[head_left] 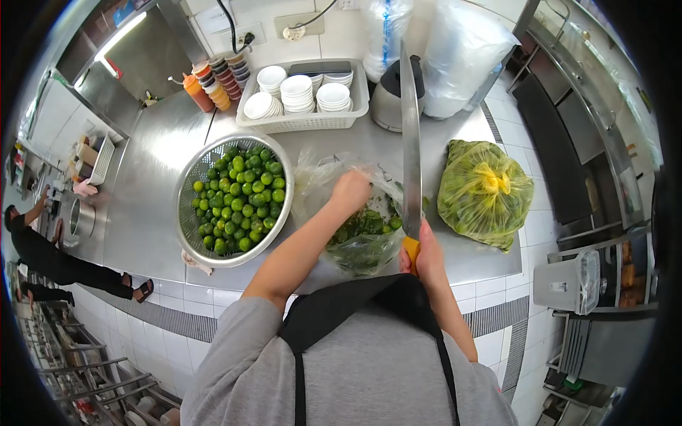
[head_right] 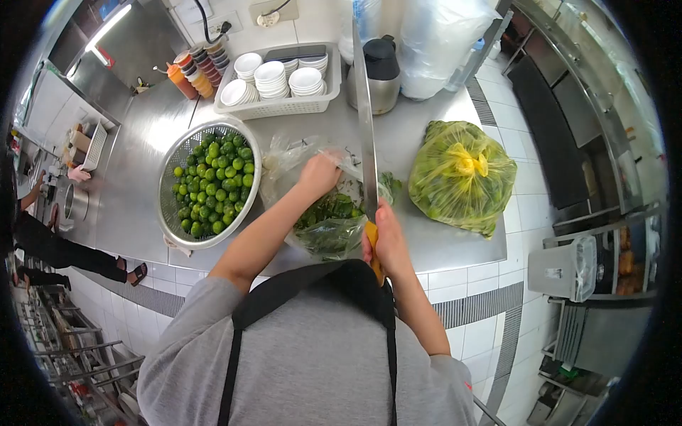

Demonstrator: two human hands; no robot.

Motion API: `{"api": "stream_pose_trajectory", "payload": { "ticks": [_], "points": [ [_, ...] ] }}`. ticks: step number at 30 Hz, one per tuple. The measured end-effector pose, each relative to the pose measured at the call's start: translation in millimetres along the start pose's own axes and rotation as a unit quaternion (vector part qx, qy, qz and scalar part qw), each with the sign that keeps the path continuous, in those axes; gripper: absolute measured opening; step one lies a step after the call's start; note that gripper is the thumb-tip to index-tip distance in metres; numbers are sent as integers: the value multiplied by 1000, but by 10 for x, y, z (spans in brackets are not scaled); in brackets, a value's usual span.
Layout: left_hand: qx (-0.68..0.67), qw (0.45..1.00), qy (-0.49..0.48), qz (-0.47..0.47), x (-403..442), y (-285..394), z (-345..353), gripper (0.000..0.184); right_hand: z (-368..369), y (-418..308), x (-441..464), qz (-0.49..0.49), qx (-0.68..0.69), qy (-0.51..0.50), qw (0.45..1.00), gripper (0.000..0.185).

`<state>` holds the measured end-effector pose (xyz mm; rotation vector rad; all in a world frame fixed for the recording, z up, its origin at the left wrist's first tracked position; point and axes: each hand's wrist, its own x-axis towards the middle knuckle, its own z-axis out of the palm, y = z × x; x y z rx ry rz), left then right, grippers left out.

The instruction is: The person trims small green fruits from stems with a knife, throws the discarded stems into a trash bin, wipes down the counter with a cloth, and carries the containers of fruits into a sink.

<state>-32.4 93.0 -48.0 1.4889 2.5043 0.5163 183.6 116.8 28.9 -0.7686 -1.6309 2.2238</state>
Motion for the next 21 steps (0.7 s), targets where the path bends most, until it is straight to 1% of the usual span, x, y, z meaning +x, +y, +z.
{"api": "stream_pose_trajectory", "payload": {
  "ticks": [1,2,4,5,6,7,10,13,16,19,21],
  "points": [
    [-6,1000,-17,-15,-27,49,-99,30,-10,-3,-3,-2,-20,2,1000,49],
    [-96,995,-23,-11,-107,82,-201,32,-16,-14,-9,0,-20,5,1000,49],
    [-273,961,-42,-10,-380,105,-395,35,-6,-15,-45,10,-16,12,1000,49],
    [-441,894,-72,-41,-507,101,-430,35,0,0,-48,7,-16,10,1000,49],
    [-594,795,-96,-74,-630,90,-458,36,8,8,-32,3,-17,5,1000,48],
    [-727,669,-113,-106,-728,85,-471,36,23,14,-10,-1,-19,-2,1000,48],
    [-821,557,-91,-86,-927,85,-471,34,96,25,42,18,-46,-31,998,45],
    [-823,559,-71,-76,-1022,120,-477,33,202,-11,31,-4,-31,-42,999,43],
    [-824,556,-69,-81,-1046,202,-528,35,210,54,34,-67,-84,-61,992,46],
    [-830,546,-64,-88,-1049,168,-406,36,182,203,96,-152,-207,-35,966,52],
    [-813,574,-54,-87,-1061,222,-397,36,187,212,95,-174,-249,-22,953,56]
  ]
}}
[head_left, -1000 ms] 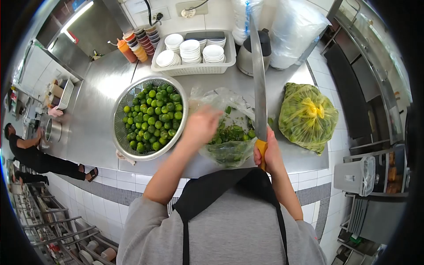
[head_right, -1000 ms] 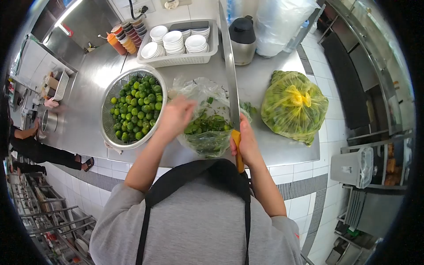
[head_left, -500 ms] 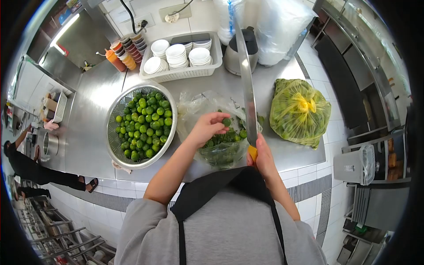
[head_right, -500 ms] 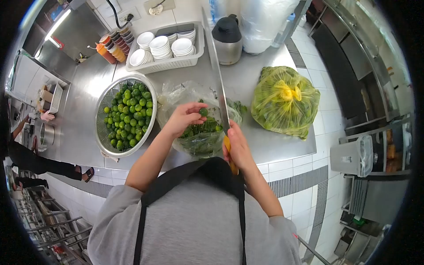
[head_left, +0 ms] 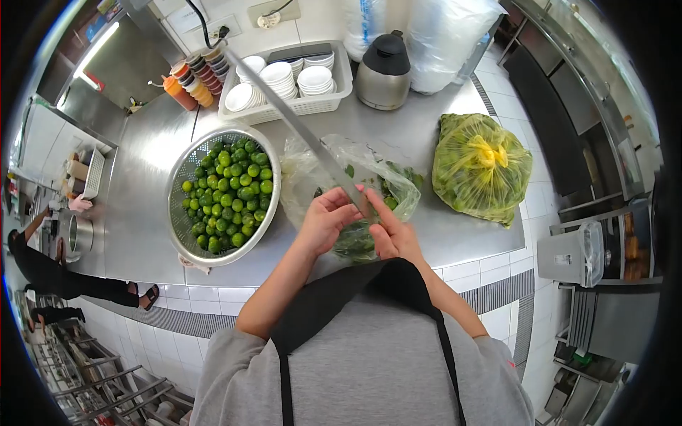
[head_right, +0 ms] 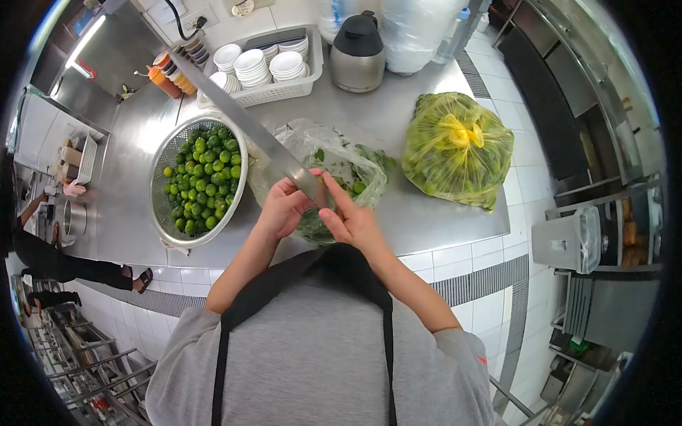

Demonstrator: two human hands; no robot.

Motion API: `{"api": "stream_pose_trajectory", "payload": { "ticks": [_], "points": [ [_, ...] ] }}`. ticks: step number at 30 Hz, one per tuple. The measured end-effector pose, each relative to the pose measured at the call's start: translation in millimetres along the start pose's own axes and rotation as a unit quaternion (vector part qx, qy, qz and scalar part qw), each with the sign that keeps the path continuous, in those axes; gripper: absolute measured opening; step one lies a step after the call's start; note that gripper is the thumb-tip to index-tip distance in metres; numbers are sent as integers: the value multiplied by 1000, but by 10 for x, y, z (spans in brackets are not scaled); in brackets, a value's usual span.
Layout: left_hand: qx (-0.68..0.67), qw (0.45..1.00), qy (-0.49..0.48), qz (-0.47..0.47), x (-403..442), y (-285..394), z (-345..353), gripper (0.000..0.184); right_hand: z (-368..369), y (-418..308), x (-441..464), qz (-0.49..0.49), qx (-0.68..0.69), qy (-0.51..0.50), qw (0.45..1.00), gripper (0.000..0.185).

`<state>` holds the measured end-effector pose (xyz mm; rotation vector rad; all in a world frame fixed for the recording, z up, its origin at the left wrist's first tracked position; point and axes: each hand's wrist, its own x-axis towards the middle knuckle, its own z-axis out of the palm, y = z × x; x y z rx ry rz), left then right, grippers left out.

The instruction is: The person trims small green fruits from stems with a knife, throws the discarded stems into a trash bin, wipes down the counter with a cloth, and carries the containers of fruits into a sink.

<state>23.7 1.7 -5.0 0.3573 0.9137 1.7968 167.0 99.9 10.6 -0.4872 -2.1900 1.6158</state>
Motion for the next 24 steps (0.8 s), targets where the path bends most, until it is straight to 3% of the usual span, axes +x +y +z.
{"api": "stream_pose_trajectory", "payload": {
  "ticks": [4,10,13,16,19,24],
  "points": [
    [83,995,40,29,-8,6,130,33,31,-9,2,-39,-42,30,998,58],
    [157,984,8,86,12,0,87,33,70,78,12,-41,-43,51,997,51],
    [142,986,22,86,18,-39,26,33,96,74,0,72,132,39,988,45],
    [90,991,42,87,-1,10,87,31,-39,-51,13,143,217,-1,966,42],
    [105,988,48,103,34,2,47,30,-33,-94,-23,134,163,-21,977,43],
    [183,970,71,145,57,-4,103,27,13,-176,-6,131,190,-28,973,46]
  ]
}}
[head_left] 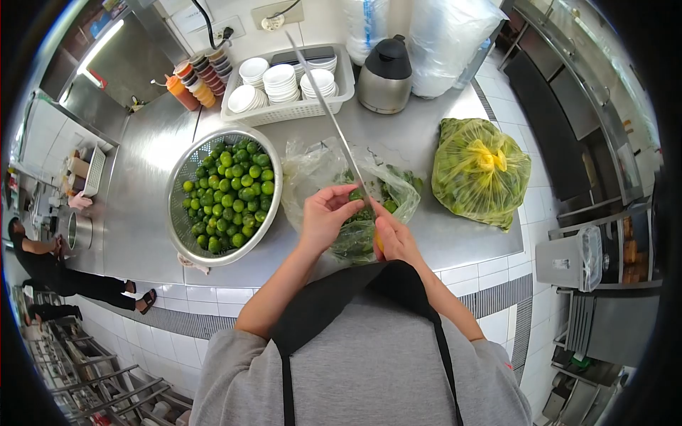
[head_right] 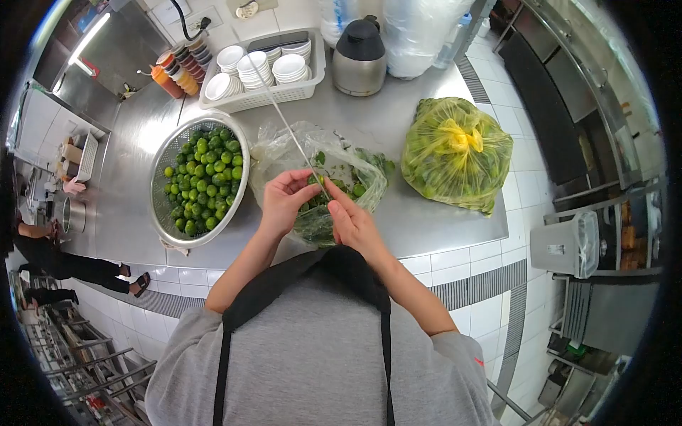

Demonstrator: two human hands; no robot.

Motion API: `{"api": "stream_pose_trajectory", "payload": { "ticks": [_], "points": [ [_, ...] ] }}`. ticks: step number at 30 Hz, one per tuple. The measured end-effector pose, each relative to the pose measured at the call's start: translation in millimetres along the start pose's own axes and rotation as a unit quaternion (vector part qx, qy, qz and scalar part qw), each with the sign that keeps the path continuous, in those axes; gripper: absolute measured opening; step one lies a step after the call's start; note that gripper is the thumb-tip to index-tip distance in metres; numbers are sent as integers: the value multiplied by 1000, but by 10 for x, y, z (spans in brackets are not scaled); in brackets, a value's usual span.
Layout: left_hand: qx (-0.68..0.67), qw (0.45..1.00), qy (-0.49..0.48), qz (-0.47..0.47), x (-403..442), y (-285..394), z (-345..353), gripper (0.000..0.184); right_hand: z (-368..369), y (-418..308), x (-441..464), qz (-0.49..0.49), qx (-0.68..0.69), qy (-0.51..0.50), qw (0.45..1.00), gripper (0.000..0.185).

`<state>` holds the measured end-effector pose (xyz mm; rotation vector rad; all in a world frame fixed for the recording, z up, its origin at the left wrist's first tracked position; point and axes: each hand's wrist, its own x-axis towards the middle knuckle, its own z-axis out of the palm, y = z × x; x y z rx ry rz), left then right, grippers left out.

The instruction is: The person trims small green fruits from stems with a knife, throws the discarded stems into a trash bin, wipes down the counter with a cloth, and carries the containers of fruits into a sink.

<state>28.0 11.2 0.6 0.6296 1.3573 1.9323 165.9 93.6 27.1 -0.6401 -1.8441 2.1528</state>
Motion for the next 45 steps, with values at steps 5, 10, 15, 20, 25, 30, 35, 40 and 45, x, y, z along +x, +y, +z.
{"api": "stream_pose_trajectory", "payload": {
  "ticks": [5,10,15,20,25,30,35,40,45],
  "points": [
    [169,977,42,127,-50,-52,21,26,58,-87,59,35,33,18,999,41],
    [356,896,62,258,-183,112,16,29,148,-57,178,64,71,10,995,36],
    [422,825,36,374,-261,152,-124,29,188,-124,221,166,74,-22,983,40],
    [504,766,72,393,-263,325,-264,27,105,-68,240,150,153,-83,973,44],
    [698,625,213,277,-153,847,-868,31,-290,151,236,250,81,-18,965,72],
    [575,782,23,240,-3,435,-433,14,-600,220,-13,240,91,73,964,70],
    [555,802,-183,127,312,-214,87,16,-675,332,-262,225,110,110,962,57],
    [571,794,-192,82,294,-341,226,25,-600,312,-366,180,71,133,972,49],
    [162,971,-142,-102,134,-137,98,30,-494,138,-349,85,15,45,995,55]
  ]
}}
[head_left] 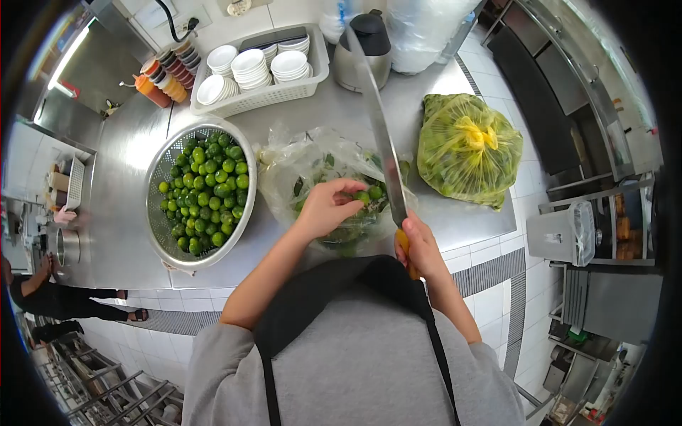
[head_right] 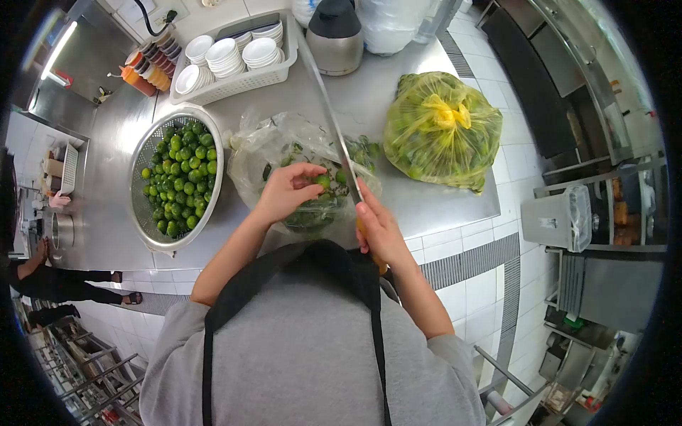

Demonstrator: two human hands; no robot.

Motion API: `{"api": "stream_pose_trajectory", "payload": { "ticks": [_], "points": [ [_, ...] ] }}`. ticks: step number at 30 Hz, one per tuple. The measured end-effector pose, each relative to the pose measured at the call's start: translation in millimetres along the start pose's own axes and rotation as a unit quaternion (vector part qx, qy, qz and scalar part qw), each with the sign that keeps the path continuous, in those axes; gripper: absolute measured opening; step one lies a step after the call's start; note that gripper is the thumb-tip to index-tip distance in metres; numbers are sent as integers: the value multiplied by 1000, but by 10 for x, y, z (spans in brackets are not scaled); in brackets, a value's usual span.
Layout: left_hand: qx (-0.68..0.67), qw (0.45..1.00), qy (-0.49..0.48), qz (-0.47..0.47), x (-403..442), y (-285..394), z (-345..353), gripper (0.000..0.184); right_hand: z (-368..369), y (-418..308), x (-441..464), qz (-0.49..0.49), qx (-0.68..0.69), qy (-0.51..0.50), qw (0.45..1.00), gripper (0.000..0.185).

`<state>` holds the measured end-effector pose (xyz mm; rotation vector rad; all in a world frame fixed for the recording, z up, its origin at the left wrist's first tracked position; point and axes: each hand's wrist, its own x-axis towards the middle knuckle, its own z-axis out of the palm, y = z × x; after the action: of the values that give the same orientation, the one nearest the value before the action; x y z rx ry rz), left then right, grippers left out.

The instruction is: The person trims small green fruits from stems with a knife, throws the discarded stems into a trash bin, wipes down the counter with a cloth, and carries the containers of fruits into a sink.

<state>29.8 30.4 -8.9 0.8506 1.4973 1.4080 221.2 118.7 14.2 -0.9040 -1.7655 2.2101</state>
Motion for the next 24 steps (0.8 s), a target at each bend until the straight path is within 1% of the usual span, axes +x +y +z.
{"api": "stream_pose_trajectory", "payload": {
  "ticks": [2,3,6,8,11,14,17,18,20,23,24],
  "points": [
    [-107,994,3,-22,-93,60,-39,29,70,0,36,-28,-7,-22,999,53],
    [-161,986,4,-33,-127,73,-45,29,125,-7,61,-56,-39,-21,997,54],
    [-232,971,49,-32,-155,-9,-50,29,295,-53,137,-129,-139,-13,982,55],
    [-198,978,65,-21,-172,14,-35,27,360,-95,165,-165,-211,-4,963,55],
    [-156,985,74,9,-188,60,-40,24,383,-97,218,-182,-234,6,955,54],
    [-137,987,70,36,-193,75,-62,24,396,-81,207,-150,-148,-9,978,50],
    [-145,986,71,40,-181,50,-57,25,408,-102,207,-73,29,-37,996,46],
    [-150,985,73,38,-172,40,-51,26,409,-69,225,-72,25,-25,997,46],
    [-163,981,80,68,-191,37,-23,27,391,7,292,-71,16,-4,997,46],
    [-173,976,90,98,-174,-8,-26,29,312,-65,296,-27,12,-6,1000,47],
    [-175,974,95,108,-159,-19,-33,29,303,-61,291,-40,-7,-16,999,48]
  ]
}}
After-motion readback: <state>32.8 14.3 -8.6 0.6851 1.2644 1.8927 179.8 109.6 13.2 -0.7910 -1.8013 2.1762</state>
